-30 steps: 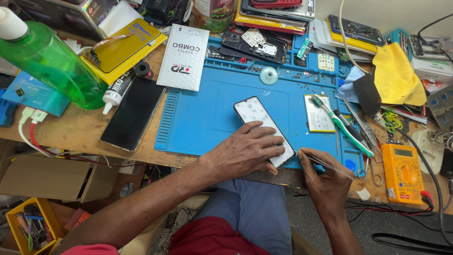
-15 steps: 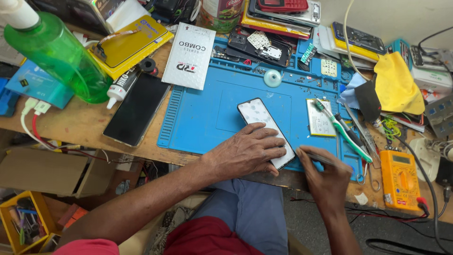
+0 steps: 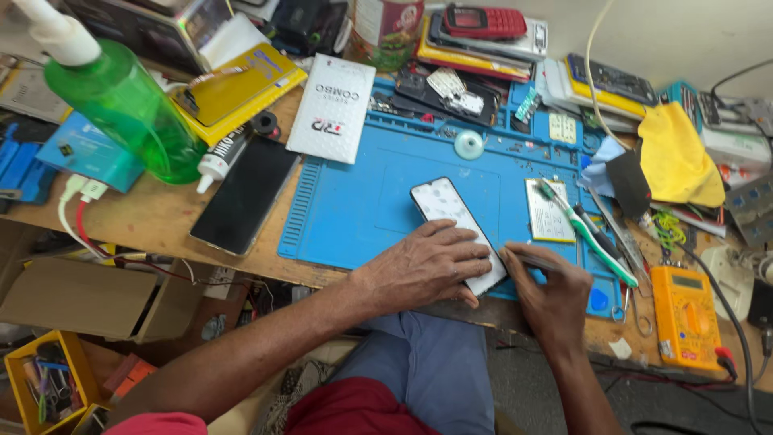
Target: The person cleans a smartphone screen using a toothbrush and a liquid from a spray bottle. They repeatedly scrub the screen surface and edges, then spray more liquid and continue scrubbing.
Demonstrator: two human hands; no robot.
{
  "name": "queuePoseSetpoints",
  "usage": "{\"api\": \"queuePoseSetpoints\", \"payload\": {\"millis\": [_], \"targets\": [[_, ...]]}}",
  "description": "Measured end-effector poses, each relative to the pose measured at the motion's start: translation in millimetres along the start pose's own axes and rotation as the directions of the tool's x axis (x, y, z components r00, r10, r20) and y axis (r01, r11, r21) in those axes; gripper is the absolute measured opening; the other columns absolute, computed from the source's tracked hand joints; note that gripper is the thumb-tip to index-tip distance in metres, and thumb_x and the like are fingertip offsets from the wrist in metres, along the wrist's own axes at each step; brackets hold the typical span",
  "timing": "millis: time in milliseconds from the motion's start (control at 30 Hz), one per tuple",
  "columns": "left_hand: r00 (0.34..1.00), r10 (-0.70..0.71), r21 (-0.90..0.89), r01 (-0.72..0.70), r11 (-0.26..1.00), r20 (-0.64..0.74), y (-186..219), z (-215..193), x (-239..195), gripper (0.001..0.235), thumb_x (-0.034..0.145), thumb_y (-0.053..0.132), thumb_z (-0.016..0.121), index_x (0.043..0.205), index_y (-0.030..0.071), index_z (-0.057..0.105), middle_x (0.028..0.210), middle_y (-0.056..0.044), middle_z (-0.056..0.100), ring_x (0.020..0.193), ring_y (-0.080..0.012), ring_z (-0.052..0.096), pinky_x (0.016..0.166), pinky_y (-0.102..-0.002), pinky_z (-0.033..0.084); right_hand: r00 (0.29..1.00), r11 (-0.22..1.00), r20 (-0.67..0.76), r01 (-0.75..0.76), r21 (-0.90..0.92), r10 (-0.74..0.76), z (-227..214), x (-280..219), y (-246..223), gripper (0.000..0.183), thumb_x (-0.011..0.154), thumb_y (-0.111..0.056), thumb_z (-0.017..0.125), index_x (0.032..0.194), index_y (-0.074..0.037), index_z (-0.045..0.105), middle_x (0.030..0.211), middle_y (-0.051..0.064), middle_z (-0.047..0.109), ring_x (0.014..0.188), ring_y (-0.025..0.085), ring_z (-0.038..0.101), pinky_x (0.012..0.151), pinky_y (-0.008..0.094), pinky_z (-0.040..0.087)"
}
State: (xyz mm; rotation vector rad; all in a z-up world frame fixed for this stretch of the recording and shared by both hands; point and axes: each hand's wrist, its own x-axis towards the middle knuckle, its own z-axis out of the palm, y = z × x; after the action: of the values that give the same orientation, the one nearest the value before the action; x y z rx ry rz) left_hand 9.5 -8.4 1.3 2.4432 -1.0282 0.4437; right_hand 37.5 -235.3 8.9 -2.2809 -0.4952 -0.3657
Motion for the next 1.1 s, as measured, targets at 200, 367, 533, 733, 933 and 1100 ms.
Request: {"api": "queuePoseSetpoints", "payload": {"millis": [200,367,533,733,933,1100], "targets": [[1.000,-0.011,0.013,0.011,1.000,0.005,-2,4,-2,0.054,0.092,0.054,0.058,0.128,0.013,0.067,0.135,-0.005,0.062,0.138,-0.0252,0.051,0.121,-0.048,0.034,0.999,0.990,0.015,-0.033,0.138,0.032,-7,-7,-3,0.020,0.091,-0.011,0.078,0.110,-0.003,0.077,0.100,0.011,0.079,0.092,0.015,0.076,0.080,0.028,0.062],[1.000,0.005,0.012,-0.005,1.000,0.011,1,0,-1,0.057,0.092,0.053,0.057,0.129,0.012,0.066,0.136,-0.006,0.062,0.138,-0.0250,0.051,0.119,-0.046,0.036,0.993,0.996,0.073,-0.089,0.004,0.089,8,19,0,0.018,0.088,-0.009,0.081,0.105,-0.003,0.080,0.094,0.012,0.080,0.084,0.019,0.078,0.070,0.032,0.061],[1.000,0.007,0.016,-0.007,1.000,-0.008,1,-1,-2,0.055,0.094,0.053,0.057,0.128,0.011,0.067,0.134,-0.008,0.063,0.137,-0.0259,0.052,0.119,-0.046,0.037,0.998,0.998,0.047,0.027,0.060,-0.029,1,6,4,0.020,0.089,-0.009,0.078,0.108,-0.003,0.079,0.100,0.012,0.079,0.091,0.018,0.078,0.081,0.028,0.063],[1.000,0.022,0.009,-0.022,1.000,-0.006,2,-2,-2,0.056,0.095,0.052,0.056,0.128,0.008,0.067,0.133,-0.008,0.064,0.137,-0.0264,0.053,0.118,-0.044,0.039,0.996,0.999,0.082,0.033,0.041,-0.036,13,30,1,0.020,0.089,-0.009,0.078,0.108,-0.003,0.079,0.097,0.012,0.080,0.086,0.018,0.079,0.075,0.030,0.061],[1.000,0.015,0.025,-0.015,1.000,-0.006,3,-5,-2,0.055,0.094,0.051,0.055,0.127,0.008,0.068,0.131,-0.008,0.065,0.136,-0.0257,0.053,0.119,-0.044,0.039,0.994,0.998,0.090,0.051,0.045,-0.055,10,30,-9,0.018,0.089,-0.009,0.078,0.106,-0.004,0.080,0.095,0.010,0.080,0.086,0.016,0.078,0.076,0.029,0.062],[0.999,0.020,0.040,-0.019,0.999,-0.032,1,0,-4,0.055,0.094,0.052,0.056,0.126,0.009,0.068,0.130,-0.007,0.065,0.135,-0.0254,0.054,0.119,-0.044,0.039,0.996,0.997,0.078,0.047,0.066,-0.052,10,25,-9,0.018,0.089,-0.010,0.078,0.107,-0.004,0.079,0.096,0.011,0.080,0.085,0.015,0.077,0.076,0.029,0.062]]}}
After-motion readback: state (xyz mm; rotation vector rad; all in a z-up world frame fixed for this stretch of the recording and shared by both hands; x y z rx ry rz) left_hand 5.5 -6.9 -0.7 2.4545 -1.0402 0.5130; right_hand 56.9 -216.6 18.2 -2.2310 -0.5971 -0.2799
